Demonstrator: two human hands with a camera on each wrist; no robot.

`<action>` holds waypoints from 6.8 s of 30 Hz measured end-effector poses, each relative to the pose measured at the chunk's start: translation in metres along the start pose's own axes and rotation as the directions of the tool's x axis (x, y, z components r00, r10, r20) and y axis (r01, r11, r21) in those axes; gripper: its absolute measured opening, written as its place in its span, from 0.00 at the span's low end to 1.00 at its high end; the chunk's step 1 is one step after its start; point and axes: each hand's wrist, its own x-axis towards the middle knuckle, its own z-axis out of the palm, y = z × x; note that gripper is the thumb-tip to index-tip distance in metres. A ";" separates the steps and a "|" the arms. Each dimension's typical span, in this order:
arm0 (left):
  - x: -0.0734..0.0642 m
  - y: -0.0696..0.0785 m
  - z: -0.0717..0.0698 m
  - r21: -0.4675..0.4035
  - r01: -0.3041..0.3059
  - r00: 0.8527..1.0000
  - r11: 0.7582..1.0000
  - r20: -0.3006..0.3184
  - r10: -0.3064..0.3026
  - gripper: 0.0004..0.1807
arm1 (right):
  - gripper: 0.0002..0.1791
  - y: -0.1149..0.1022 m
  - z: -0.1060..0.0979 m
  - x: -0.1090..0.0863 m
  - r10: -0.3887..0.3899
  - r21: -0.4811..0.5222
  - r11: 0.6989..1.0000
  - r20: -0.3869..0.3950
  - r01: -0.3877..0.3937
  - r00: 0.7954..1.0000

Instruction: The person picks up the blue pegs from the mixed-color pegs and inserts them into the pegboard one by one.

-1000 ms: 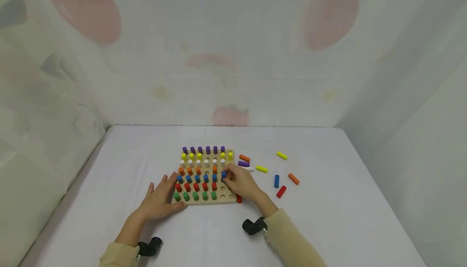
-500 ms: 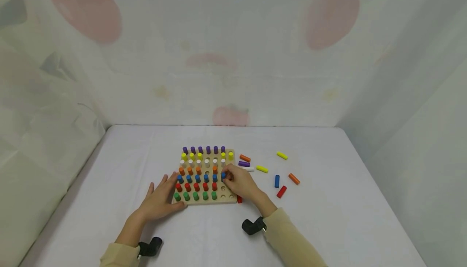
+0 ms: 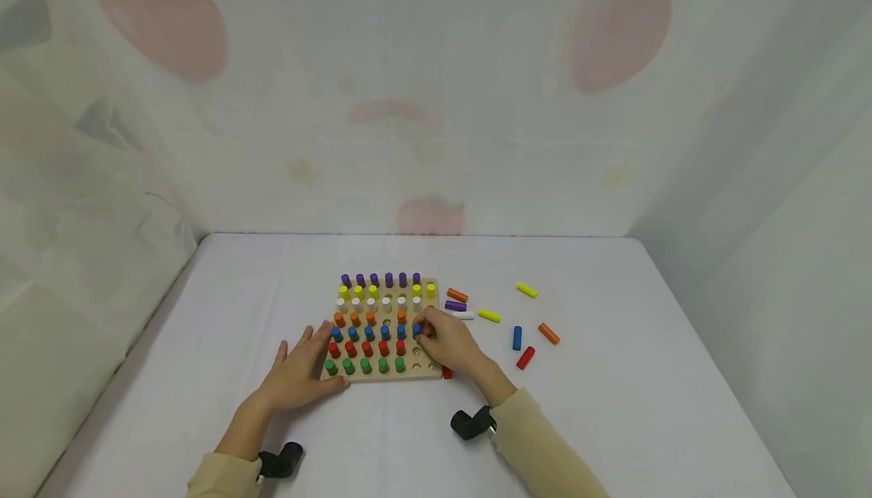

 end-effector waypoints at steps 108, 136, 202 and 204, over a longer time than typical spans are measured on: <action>-0.001 0.000 0.001 0.004 -0.003 1.000 1.000 -0.017 0.003 0.56 | 0.29 0.089 -0.091 -0.095 0.135 -0.191 0.968 -0.147 -0.162 0.980; 0.000 0.000 0.001 0.002 0.004 1.000 1.000 -0.006 -0.004 0.56 | 0.25 0.093 -0.083 -0.095 0.182 -0.254 0.940 -0.197 -0.229 0.963; 0.000 0.003 -0.001 0.005 0.000 1.000 1.000 -0.019 0.000 0.55 | 0.20 0.054 -0.070 -0.059 0.229 0.162 0.968 -0.269 -0.190 0.936; -0.001 0.003 -0.001 0.004 -0.001 1.000 1.000 -0.020 0.001 0.55 | 0.18 0.054 -0.069 -0.058 0.231 0.161 0.968 -0.269 -0.193 0.935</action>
